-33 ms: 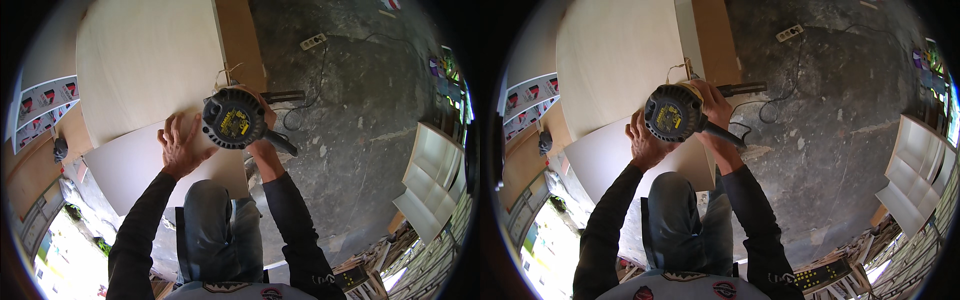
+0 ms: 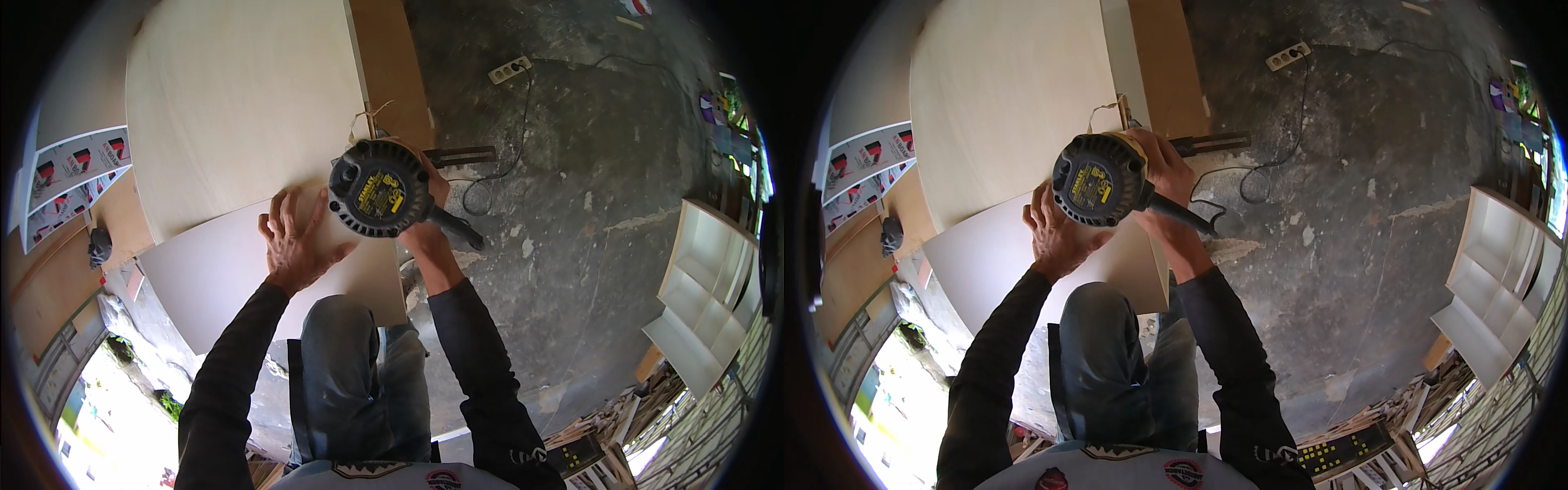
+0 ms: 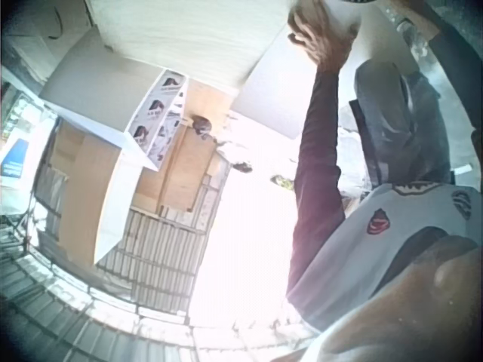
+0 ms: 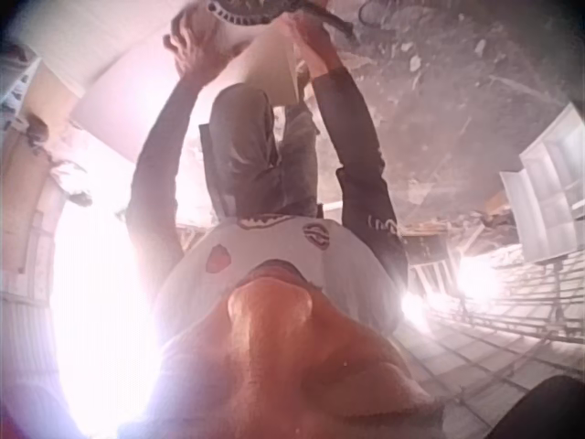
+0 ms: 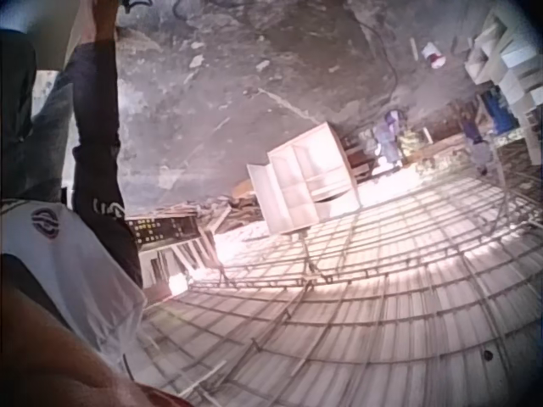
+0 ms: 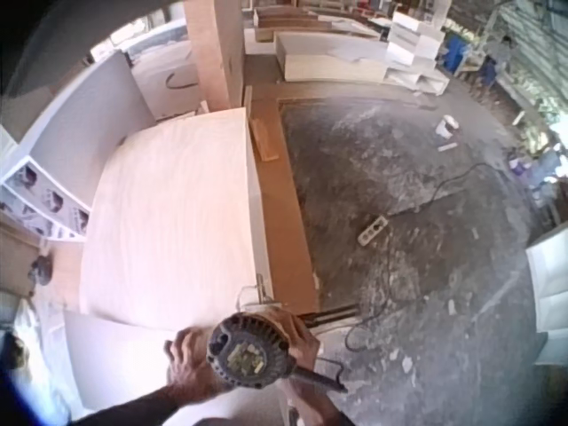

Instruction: The person trims a white veneer sheet on a wooden cabinet using a hand router and then fits a second veneer sheet into the curved interior of the cabinet by hand.

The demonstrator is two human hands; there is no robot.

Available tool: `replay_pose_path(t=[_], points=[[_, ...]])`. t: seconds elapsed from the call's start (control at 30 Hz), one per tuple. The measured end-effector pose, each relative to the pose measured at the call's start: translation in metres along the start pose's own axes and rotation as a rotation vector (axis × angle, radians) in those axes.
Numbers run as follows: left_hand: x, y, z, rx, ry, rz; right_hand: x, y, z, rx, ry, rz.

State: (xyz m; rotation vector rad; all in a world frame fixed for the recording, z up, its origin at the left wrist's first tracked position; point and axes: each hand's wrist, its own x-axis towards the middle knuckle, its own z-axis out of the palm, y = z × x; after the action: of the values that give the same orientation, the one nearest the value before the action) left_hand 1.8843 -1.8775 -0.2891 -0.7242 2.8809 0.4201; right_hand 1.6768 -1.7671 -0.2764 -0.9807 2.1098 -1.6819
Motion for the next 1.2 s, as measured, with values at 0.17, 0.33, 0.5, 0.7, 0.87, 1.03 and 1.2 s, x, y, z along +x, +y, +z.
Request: replay_pose_path(t=[0.17, 0.33, 0.5, 0.7, 0.87, 1.03, 1.2], points=[[-0.005, -0.004, 0.000, 0.070, 0.031, 0.022, 0.023, 0.001, 0.008, -0.118, -0.003, -0.001], [-0.001, 0.002, -0.003, 0.067, -0.074, -0.047, 0.038, 0.018, 0.014, -0.124, 0.016, -0.084], [0.002, 0.010, -0.010, 0.042, -0.015, -0.031, -0.014, 0.062, -0.021, 0.263, 0.081, 0.150], [-0.004, 0.004, -0.006, 0.049, 0.113, 0.010, -0.106, 0.067, -0.113, -0.052, 0.130, 0.103], [-0.005, 0.001, 0.003, 0.030, 0.158, 0.023, -0.216, 0.054, -0.150, -0.333, 0.089, 0.248], [-0.006, 0.001, -0.004, -0.033, 0.342, 0.125, -0.326, 0.068, -0.154, -0.235, 0.033, 0.393], [-0.037, 0.069, -0.020, -0.172, 0.615, 0.131, -0.381, 0.067, -0.143, -0.193, -0.019, 0.514]])
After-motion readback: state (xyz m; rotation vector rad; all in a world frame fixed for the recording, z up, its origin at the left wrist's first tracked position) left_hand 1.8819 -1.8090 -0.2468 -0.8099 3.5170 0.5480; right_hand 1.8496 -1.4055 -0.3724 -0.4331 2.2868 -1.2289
